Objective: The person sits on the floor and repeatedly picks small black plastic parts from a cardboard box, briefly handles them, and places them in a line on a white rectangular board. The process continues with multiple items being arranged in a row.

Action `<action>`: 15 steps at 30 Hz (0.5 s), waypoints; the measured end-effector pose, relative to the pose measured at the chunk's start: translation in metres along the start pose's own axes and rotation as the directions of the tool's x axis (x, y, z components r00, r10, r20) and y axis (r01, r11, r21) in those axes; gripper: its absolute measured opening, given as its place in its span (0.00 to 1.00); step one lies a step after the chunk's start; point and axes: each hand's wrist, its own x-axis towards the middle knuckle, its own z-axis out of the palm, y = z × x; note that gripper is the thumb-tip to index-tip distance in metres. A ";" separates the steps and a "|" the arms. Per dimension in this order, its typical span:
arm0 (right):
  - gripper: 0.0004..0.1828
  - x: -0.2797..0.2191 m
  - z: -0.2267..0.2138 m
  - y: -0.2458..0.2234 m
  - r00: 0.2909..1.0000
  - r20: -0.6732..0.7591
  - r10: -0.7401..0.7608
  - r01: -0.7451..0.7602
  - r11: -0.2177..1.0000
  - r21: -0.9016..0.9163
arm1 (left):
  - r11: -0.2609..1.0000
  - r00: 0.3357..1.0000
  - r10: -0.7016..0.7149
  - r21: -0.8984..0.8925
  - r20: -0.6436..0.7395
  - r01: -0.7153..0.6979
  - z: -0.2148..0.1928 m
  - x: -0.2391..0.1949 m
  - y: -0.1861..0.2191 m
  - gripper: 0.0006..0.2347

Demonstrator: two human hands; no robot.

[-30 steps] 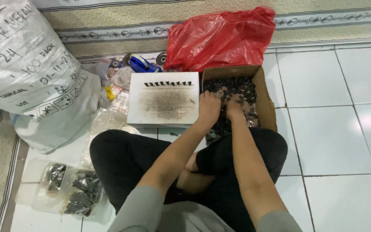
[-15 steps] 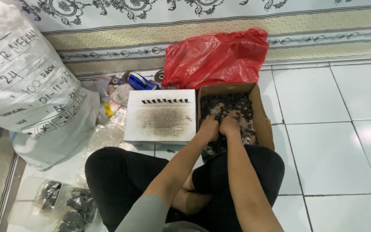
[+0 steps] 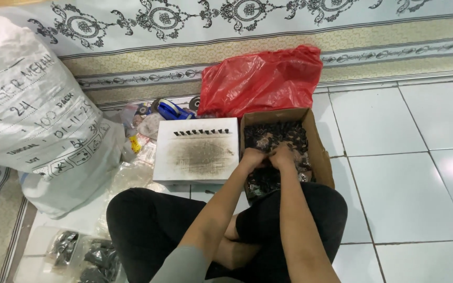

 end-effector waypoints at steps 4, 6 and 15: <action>0.15 -0.008 -0.002 0.002 1.000 -0.017 -0.021 0.023 0.992 0.126 | 0.997 0.998 -0.040 0.059 -0.040 0.042 0.006 0.017 -0.011 0.13; 0.18 -0.029 -0.021 -0.012 0.997 0.068 0.036 -0.034 0.999 -0.032 | 0.864 0.973 0.230 0.461 0.000 -0.204 0.007 -0.009 0.015 0.10; 0.19 0.023 0.009 0.019 0.985 -0.103 0.135 -0.099 0.948 0.301 | 0.961 0.982 -0.148 -0.250 -0.120 0.114 0.032 0.112 -0.094 0.20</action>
